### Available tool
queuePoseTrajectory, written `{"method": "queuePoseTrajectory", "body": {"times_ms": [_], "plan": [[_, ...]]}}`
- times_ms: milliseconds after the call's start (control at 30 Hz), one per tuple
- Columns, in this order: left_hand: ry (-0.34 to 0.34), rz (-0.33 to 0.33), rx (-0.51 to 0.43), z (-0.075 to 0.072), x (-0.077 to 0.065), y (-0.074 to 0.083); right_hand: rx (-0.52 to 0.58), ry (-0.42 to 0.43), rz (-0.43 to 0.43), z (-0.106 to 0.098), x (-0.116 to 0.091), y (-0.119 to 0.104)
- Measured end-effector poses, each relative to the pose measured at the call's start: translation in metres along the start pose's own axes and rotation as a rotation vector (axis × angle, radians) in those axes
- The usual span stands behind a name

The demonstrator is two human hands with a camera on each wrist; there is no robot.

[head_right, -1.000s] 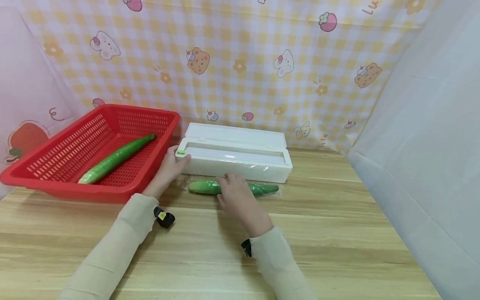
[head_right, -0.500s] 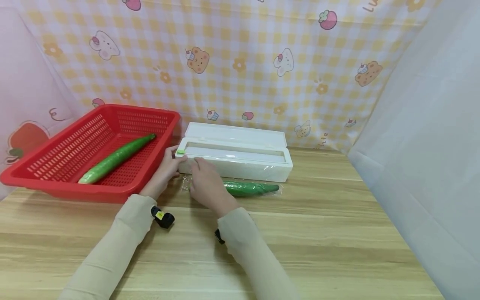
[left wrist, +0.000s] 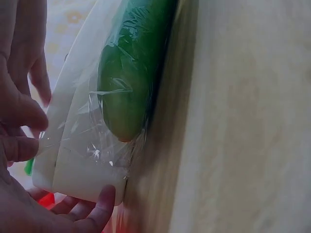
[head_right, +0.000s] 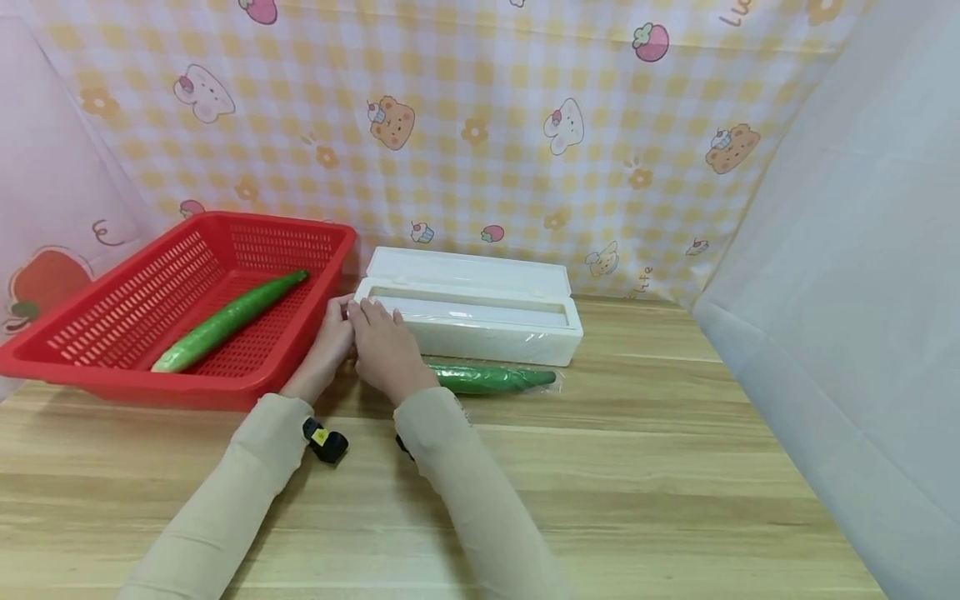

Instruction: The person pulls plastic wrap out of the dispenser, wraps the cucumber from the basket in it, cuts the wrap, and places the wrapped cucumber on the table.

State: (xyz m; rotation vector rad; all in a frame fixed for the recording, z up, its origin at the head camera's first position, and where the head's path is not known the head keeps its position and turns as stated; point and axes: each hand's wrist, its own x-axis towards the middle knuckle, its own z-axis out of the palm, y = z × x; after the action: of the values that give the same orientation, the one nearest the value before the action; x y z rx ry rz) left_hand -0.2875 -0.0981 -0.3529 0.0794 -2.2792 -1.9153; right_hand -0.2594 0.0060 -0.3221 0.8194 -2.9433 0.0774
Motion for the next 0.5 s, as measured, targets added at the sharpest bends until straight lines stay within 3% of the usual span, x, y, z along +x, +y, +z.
{"method": "queuePoseTrajectory", "body": {"times_ms": [500], "plan": [[-0.017, -0.016, 0.041, 0.0026, 0.0007, -0.0005, -0.121, -0.009, 0.101, -0.0040, 0.0082, -0.0018]]}}
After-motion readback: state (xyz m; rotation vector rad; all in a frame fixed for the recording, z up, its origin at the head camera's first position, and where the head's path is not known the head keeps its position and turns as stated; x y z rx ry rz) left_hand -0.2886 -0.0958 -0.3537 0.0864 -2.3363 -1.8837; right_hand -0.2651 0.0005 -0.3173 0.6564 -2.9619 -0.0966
